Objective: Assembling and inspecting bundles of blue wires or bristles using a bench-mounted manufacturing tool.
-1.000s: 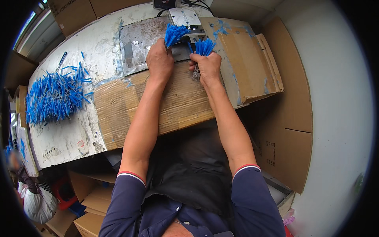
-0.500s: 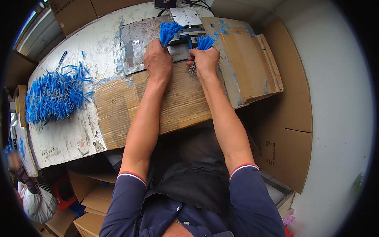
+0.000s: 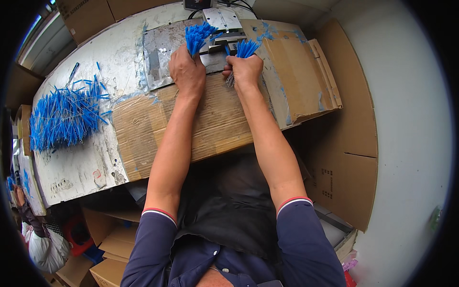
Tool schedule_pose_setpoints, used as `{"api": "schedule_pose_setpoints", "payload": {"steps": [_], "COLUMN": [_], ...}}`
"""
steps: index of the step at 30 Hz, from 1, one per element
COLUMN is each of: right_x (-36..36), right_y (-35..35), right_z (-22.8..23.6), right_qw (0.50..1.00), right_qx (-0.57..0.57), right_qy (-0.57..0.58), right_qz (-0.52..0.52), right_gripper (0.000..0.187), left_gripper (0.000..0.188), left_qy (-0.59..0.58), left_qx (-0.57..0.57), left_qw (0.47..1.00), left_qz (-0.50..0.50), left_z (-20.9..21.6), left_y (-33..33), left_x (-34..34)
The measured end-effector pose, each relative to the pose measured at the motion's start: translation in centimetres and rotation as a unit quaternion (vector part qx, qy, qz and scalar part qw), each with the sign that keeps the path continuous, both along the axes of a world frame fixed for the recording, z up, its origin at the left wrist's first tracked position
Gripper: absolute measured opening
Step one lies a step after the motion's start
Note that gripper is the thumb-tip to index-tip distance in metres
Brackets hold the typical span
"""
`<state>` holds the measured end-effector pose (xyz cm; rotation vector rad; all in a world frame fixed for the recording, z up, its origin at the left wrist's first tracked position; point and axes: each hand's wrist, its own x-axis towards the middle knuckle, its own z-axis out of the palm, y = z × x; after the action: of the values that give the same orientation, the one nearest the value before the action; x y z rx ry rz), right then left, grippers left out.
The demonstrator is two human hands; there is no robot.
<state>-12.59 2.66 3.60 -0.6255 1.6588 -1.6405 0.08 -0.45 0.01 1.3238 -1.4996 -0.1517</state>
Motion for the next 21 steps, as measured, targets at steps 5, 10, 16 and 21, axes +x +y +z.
{"api": "schedule_pose_setpoints", "payload": {"steps": [5,10,16,21], "right_x": [-0.5,-0.6,-1.7,-2.4], "right_y": [0.0,1.0,2.4,2.7], "right_z": [-0.5,0.0,0.1,-0.6], "right_qw": [0.997,0.989,0.975,0.974], "right_qx": [-0.04,-0.021,-0.067,-0.055], "right_qy": [-0.066,-0.139,-0.167,-0.139], "right_qz": [0.021,0.038,0.134,0.172], "right_gripper": [0.012,0.008,0.016,0.021], "left_gripper": [0.019,0.016,0.017,0.016], "left_qy": [0.003,-0.024,-0.043,-0.042], "left_qx": [0.0,0.08,0.088,0.088], "left_qw": [1.0,0.995,0.991,0.991], "left_qz": [-0.022,-0.059,-0.088,-0.096], "left_z": [-0.2,0.0,-0.1,0.1], "left_y": [-0.1,0.3,0.1,0.2], "left_x": [-0.2,-0.3,-0.2,-0.3]}}
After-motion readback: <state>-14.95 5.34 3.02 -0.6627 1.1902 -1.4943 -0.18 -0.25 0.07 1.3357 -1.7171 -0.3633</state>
